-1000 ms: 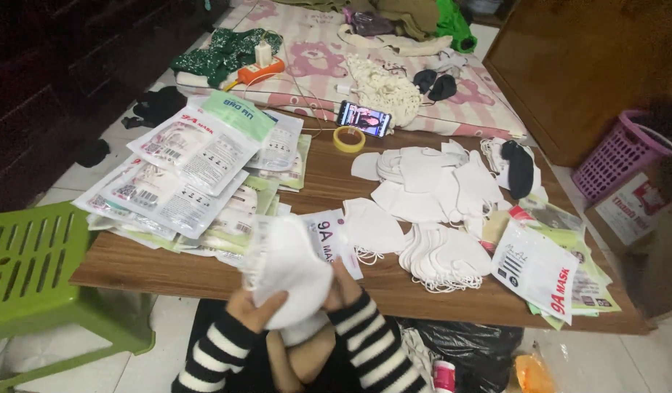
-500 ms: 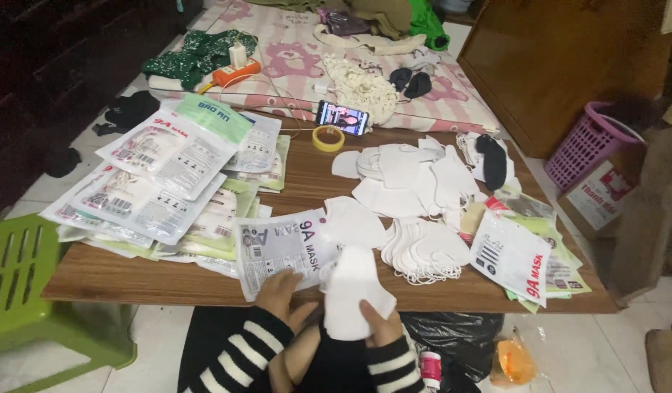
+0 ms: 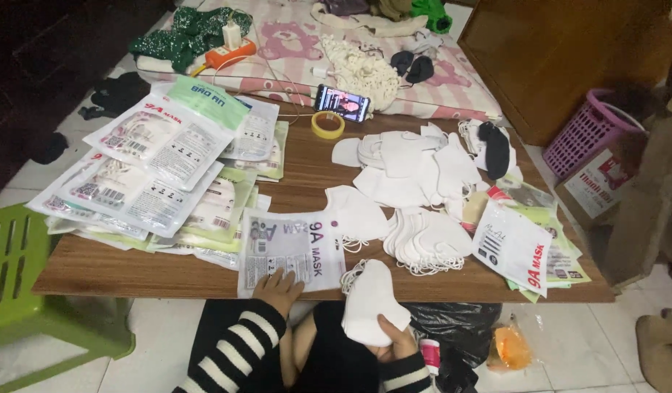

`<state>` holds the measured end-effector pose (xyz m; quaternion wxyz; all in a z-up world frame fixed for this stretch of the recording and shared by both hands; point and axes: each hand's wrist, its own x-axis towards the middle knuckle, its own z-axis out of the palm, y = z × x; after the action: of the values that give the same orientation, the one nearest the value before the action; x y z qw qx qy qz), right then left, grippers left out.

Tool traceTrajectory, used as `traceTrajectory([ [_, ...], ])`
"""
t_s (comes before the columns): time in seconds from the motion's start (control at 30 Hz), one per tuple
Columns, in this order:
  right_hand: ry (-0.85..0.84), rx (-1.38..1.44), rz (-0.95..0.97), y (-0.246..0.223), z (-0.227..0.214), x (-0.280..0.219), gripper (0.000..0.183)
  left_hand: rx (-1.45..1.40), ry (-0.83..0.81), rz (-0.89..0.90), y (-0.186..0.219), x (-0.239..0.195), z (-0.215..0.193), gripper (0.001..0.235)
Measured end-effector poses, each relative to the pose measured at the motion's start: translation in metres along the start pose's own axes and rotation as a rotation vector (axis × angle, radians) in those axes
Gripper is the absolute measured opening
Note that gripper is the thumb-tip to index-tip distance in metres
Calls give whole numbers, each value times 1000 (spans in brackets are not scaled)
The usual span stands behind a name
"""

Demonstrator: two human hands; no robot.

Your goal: Folding and stacking protective face masks on a low table in a repetitive manual assembly process.

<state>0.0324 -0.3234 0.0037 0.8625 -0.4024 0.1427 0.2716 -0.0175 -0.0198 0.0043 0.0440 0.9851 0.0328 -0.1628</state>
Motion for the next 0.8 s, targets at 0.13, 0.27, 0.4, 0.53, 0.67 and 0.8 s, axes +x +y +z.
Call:
traceTrajectory([
  [0.13, 81, -150, -87, 4, -28, 2, 64, -50, 134, 122, -22, -2, 34, 47],
  [0.27, 215, -255, -130, -3, -37, -1, 62, -99, 244, 159, -39, 2, 44, 34],
  [0.4, 203, -249, -120, -1, -46, 0, 58, -294, 375, 41, -1, -1, 18, 32],
  [0.53, 212, -269, -157, 0, -41, -3, 55, -437, 409, 84, 44, 5, -25, 45],
  [0.67, 257, -211, -164, -18, -5, -26, 56, -201, 365, -9, 61, 34, -16, 62],
  [0.8, 152, -229, -143, -24, -16, -10, 53, -235, 331, -43, 60, 32, -11, 47],
])
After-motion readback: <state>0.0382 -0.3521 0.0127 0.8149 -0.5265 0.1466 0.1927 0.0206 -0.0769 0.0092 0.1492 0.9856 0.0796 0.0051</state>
